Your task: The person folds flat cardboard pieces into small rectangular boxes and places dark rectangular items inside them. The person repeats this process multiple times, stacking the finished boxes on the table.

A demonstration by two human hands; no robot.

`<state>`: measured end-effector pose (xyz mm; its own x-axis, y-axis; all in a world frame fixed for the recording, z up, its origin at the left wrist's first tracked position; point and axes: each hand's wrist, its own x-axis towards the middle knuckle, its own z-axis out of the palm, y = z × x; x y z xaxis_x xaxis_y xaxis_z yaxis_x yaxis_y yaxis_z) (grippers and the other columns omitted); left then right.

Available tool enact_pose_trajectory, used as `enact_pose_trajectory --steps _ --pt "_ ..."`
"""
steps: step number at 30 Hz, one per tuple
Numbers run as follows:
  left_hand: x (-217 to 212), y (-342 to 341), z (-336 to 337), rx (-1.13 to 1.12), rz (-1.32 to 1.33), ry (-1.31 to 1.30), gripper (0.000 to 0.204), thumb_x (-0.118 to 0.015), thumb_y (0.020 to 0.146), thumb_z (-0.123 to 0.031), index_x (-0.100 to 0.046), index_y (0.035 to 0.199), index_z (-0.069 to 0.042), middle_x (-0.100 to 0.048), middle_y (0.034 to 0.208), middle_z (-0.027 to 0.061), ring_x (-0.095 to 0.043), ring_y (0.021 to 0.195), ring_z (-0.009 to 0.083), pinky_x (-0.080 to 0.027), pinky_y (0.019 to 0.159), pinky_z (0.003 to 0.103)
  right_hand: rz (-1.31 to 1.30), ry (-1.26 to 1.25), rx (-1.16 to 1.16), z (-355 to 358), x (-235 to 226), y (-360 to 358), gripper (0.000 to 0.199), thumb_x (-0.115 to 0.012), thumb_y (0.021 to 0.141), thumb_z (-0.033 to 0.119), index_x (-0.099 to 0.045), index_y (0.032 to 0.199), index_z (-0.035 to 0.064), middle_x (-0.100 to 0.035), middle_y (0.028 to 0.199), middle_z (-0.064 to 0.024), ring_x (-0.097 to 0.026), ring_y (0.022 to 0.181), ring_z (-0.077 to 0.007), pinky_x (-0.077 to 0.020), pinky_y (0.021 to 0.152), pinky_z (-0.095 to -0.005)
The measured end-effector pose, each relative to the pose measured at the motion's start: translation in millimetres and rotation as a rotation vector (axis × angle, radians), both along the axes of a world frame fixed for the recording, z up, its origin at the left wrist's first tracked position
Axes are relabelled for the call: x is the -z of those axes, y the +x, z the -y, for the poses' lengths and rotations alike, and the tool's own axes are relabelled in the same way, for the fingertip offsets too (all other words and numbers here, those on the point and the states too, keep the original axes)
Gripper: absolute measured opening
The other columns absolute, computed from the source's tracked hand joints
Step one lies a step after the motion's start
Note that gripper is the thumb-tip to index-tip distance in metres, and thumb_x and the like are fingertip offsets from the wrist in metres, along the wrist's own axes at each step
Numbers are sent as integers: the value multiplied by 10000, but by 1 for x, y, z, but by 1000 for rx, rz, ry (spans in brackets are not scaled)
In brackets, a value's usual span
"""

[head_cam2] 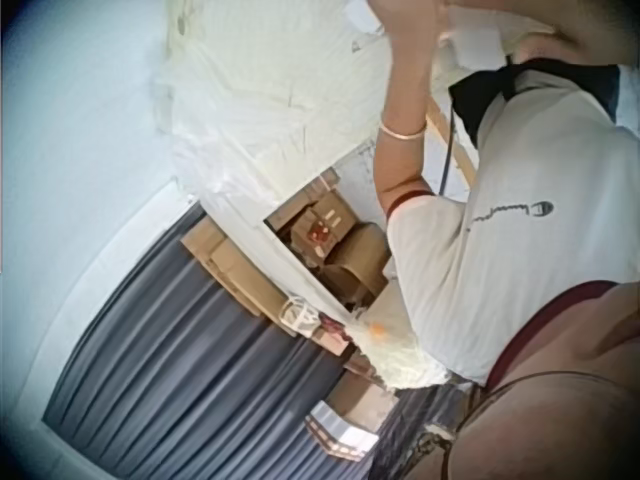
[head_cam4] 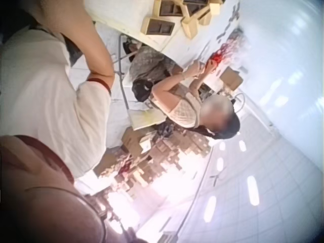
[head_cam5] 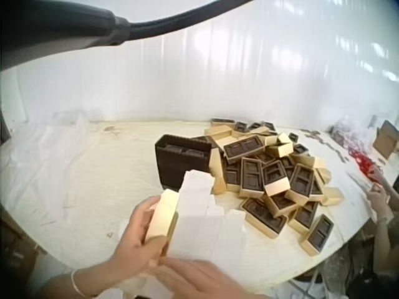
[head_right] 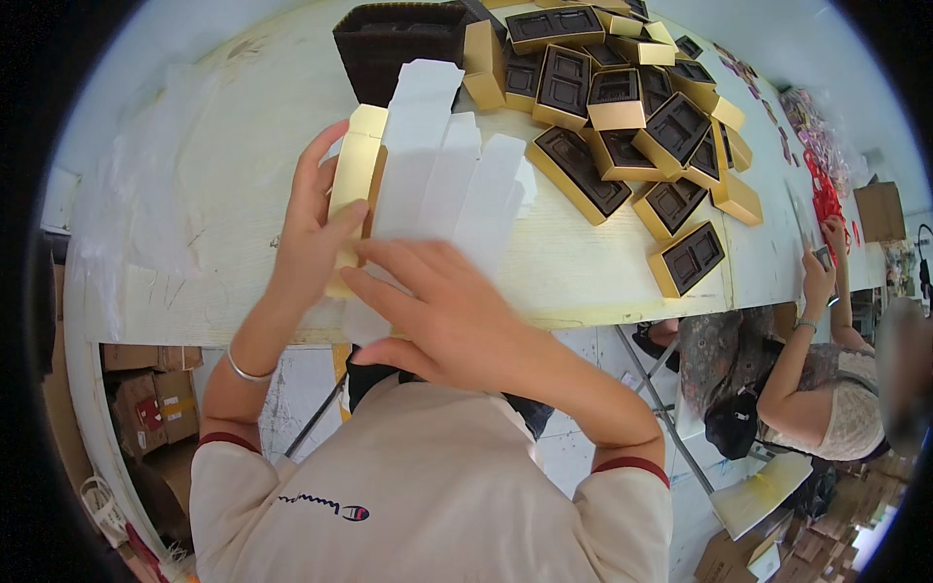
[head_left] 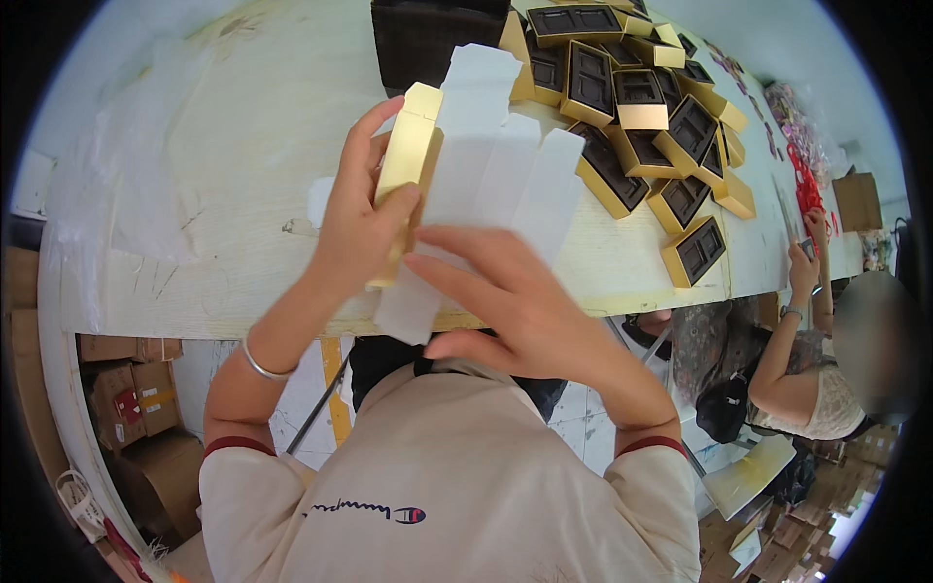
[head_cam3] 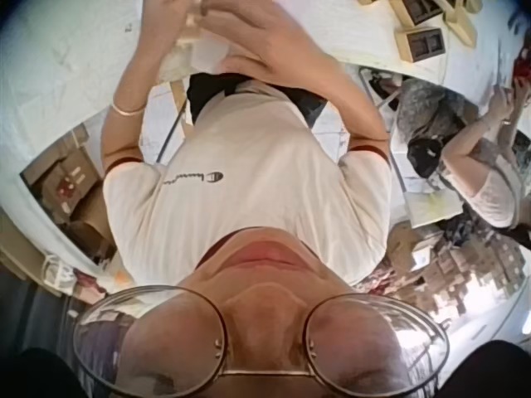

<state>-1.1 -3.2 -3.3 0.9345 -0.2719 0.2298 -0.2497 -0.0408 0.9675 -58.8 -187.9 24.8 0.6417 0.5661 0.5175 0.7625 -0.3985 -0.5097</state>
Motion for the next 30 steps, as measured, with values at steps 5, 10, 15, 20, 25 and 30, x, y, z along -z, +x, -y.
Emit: enact_pose_trajectory --steps 5,10,15,20,25,30 --pt "-11 22 -16 95 -180 87 651 -477 829 60 -330 1443 -97 -535 1287 131 -528 1157 192 -412 974 313 389 -339 174 57 0 -6 426 -732 747 303 -668 1082 48 -591 1205 -148 -564 1094 -305 -424 921 -444" --pt "-7 34 0 323 -117 298 541 -464 845 63 -456 1371 -60 -538 1315 80 -525 1166 168 -403 992 300 340 -328 105 52 19 7 185 -700 722 150 -640 885 86 -616 894 -66 -582 888 -231 -432 828 -378" --pt "2 29 12 312 285 661 519 -529 839 36 -525 1329 -134 -588 1213 93 -537 1126 247 -405 991 360 -67 -229 197 20 47 42 169 -708 773 161 -564 783 73 -570 783 -68 -566 766 -254 -414 714 -365" --pt "-5 -2 9 -48 687 845 437 -702 772 -128 -573 1186 -74 -555 1187 99 -528 1051 295 -386 943 409 -162 -252 284 12 41 42 235 -735 753 166 -559 857 49 -533 846 -119 -584 804 -299 -444 668 -384" --pt "1 -47 -1 158 563 960 336 -735 742 -155 -580 1021 -51 -548 1076 93 -549 953 268 -456 803 390 -391 -307 259 12 28 49 226 -721 772 114 -574 926 38 -534 912 -125 -587 783 -321 -475 666 -375" --pt "0 -38 -12 173 524 841 328 -741 725 -147 -615 1004 -31 -578 982 74 -561 881 256 -484 744 363 -96 -235 133 20 16 37 289 -743 746 147 -605 979 47 -540 940 -134 -574 891 -310 -456 773 -383"
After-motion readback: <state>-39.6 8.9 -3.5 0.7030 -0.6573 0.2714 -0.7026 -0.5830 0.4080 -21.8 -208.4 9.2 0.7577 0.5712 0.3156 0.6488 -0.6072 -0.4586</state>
